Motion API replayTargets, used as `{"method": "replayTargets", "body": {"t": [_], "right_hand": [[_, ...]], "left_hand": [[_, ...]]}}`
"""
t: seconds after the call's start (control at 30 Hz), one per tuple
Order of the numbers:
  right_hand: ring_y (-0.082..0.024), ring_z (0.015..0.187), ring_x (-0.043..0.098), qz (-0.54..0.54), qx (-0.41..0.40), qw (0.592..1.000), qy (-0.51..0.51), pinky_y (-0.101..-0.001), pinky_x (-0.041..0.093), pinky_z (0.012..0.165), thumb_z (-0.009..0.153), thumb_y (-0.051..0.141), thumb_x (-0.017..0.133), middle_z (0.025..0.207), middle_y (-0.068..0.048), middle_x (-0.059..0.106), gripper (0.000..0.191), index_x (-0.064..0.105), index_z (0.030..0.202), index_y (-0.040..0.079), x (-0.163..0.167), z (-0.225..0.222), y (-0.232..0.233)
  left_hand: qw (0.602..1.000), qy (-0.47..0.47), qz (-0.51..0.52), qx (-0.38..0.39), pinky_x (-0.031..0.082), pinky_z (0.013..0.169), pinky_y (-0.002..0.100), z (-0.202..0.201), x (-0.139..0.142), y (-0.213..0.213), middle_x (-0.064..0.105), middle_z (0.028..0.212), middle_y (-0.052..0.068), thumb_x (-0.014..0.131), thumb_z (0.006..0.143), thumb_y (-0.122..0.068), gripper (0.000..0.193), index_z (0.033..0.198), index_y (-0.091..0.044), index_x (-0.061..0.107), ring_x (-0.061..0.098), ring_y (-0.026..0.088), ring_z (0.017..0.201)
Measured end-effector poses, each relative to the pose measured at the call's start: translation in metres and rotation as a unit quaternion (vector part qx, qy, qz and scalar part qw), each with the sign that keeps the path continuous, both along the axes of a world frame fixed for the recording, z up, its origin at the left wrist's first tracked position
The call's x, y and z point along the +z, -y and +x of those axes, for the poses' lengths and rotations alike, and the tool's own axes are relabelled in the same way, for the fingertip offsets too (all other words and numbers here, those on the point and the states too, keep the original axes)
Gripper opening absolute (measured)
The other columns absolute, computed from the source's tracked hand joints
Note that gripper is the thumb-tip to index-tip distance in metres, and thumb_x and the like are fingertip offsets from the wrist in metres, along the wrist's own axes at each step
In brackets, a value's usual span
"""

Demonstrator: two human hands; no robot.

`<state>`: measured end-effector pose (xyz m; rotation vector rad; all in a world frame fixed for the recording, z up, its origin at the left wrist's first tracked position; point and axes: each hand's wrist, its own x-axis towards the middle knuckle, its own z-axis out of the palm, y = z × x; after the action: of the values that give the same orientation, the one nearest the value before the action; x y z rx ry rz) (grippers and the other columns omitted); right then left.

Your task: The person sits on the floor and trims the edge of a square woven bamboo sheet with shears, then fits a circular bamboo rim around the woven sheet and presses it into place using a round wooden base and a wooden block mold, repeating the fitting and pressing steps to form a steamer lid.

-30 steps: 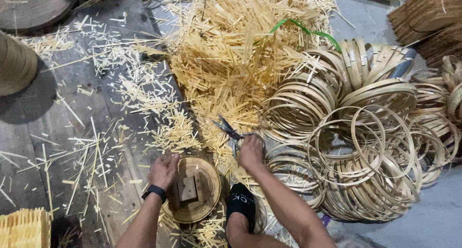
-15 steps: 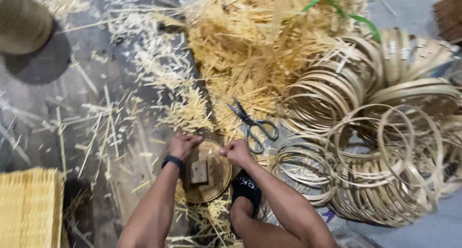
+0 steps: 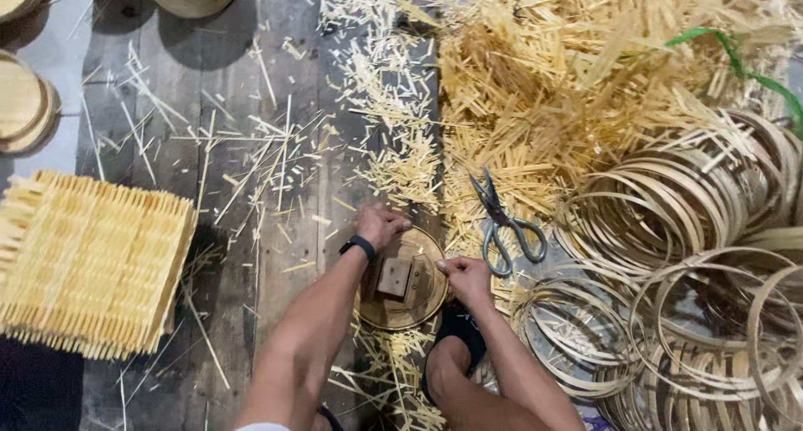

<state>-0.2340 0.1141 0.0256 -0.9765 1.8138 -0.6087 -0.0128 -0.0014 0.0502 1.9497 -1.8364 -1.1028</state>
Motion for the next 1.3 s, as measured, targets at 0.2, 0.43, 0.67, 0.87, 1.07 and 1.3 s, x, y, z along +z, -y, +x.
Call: {"method": "replayTargets", "body": {"t": [0.2,0.43,0.67,0.87,1.07,1.3], "right_hand": [[-0.013,0.053,0.064,0.012,0.002,1.000,0.007,-0.0289,0.052,0.052,0.083,0.031,0.083,0.062,-0.007,0.073,0.029,0.082,0.086,0.002,0.005,-0.002,0.003],[-0.014,0.055,0.065,0.093,-0.013,0.982,0.163,-0.0293,0.057,0.050,0.086,0.020,0.079,0.069,-0.006,0.071,0.021,0.075,0.088,-0.001,-0.006,-0.007,-0.021],[-0.012,0.056,0.063,0.071,-0.051,0.986,0.143,-0.0282,0.057,0.051,0.087,0.017,0.080,0.069,-0.006,0.069,0.020,0.077,0.087,-0.003,-0.019,-0.001,-0.030],[-0.014,0.061,0.066,0.054,-0.089,0.966,0.238,-0.0289,0.058,0.058,0.092,0.014,0.075,0.077,-0.008,0.072,0.019,0.074,0.094,-0.004,0.018,0.001,-0.023],[-0.021,0.069,0.075,0.182,-0.047,0.941,0.281,-0.0355,0.065,0.062,0.095,0.013,0.068,0.084,-0.012,0.076,0.022,0.068,0.100,-0.008,0.044,0.004,-0.025],[-0.028,0.065,0.073,0.160,-0.051,0.973,0.160,-0.0392,0.061,0.056,0.096,0.011,0.070,0.079,-0.017,0.071,0.022,0.064,0.096,-0.010,0.026,0.016,-0.033]], "left_hand": [[0.999,-0.040,0.011,0.034,0.051,0.082,0.038,-0.003,0.016,0.004,0.078,0.088,0.005,0.083,0.075,-0.043,0.027,0.088,-0.020,0.086,0.070,0.022,0.083],[0.973,0.051,0.109,0.196,0.056,0.084,0.039,0.072,0.020,-0.052,0.077,0.096,0.015,0.081,0.085,-0.039,0.034,0.105,-0.012,0.083,0.071,0.028,0.088],[0.954,-0.056,0.148,0.256,0.060,0.078,0.032,0.101,-0.011,-0.067,0.080,0.091,0.008,0.095,0.066,-0.033,0.043,0.094,-0.002,0.082,0.076,0.016,0.079],[0.907,-0.172,0.200,0.329,0.058,0.081,0.030,0.094,-0.008,-0.083,0.080,0.100,0.011,0.084,0.082,-0.028,0.038,0.107,0.000,0.080,0.074,0.018,0.087],[0.692,-0.510,0.306,0.408,0.065,0.081,0.039,0.064,-0.017,-0.162,0.073,0.107,0.010,0.064,0.098,-0.010,0.017,0.111,0.000,0.065,0.074,0.021,0.092],[0.737,-0.457,0.254,0.428,0.059,0.076,0.036,0.043,-0.038,-0.180,0.075,0.103,0.011,0.063,0.104,-0.014,0.022,0.116,0.003,0.068,0.071,0.021,0.086]]}}
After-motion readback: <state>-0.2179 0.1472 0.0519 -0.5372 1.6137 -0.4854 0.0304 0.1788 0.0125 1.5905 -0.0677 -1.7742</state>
